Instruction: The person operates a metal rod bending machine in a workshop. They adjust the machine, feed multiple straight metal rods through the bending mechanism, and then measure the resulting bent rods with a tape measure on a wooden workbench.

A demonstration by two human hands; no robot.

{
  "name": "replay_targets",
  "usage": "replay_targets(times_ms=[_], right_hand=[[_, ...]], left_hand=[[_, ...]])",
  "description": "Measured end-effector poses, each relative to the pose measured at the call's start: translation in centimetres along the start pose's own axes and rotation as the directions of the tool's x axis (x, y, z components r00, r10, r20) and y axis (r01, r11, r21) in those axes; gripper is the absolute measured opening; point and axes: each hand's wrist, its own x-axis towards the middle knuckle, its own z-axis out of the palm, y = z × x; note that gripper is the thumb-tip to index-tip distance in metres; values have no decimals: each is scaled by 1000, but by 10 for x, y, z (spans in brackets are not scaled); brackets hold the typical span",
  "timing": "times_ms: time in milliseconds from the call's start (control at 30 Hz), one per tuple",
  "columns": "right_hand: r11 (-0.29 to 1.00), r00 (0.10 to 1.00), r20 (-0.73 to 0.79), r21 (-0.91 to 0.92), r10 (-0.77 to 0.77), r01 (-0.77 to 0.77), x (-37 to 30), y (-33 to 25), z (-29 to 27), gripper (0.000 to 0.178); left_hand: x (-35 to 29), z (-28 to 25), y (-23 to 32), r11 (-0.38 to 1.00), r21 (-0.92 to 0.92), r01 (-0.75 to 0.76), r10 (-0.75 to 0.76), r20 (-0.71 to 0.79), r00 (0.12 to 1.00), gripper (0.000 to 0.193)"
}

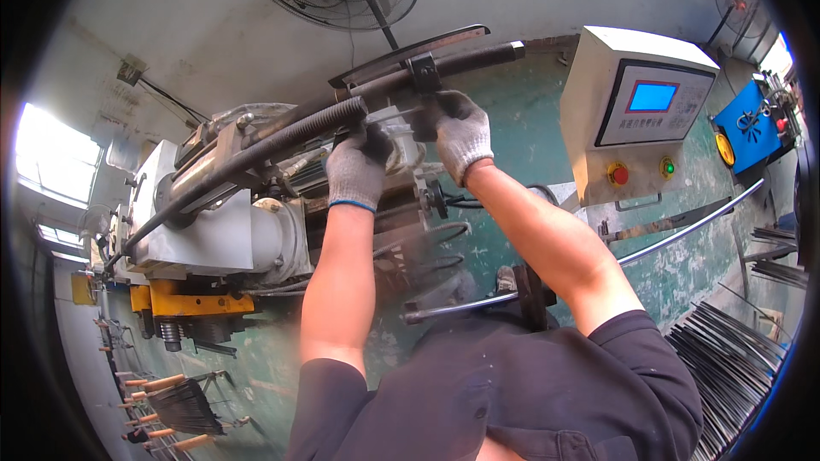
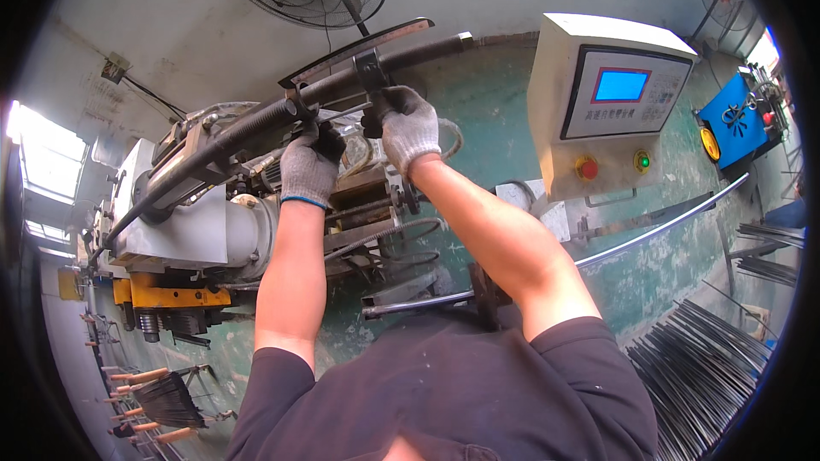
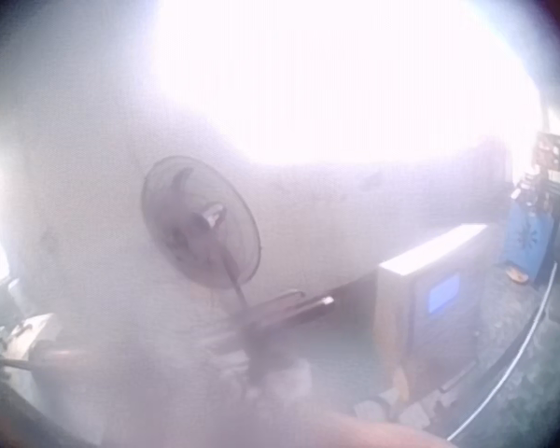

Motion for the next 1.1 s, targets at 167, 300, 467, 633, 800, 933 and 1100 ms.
replay_targets(times_ms=[167, 300, 467, 633, 800, 933, 1100], right_hand=[[1000, 1000, 18, -28, -14, 14, 3, -2, -5, 18], [998, 1000, 14, -57, -10, 11, 7, 11, -7, 21], [980, 987, 116, 154, 112, -130, 11, 29, -4, 27], [885, 949, 228, 364, 216, -289, 13, 31, 7, 37], [556, 867, 345, 667, 360, -497, 5, 5, 29, 23], [517, 851, 384, 678, 358, -523, 10, 14, 35, 23], [590, 885, 332, 661, 326, -465, 17, 24, 41, 34]], left_hand=[[-22, -10, -1, 999, -9, -48, 48, 137, 989, 26], [-28, -16, 1, 997, -48, -62, 67, 96, 993, 28], [-14, -13, 10, 988, -141, -57, 80, 167, 983, 31], [-22, 9, -7, 980, -185, -74, 94, 102, 990, 30], [-35, 13, -13, 977, -182, -114, 132, 90, 987, 28], [-37, 10, -15, 966, -226, -122, 154, 127, 980, 27], [-53, 28, -23, 959, -239, -155, 182, 98, 978, 17]])
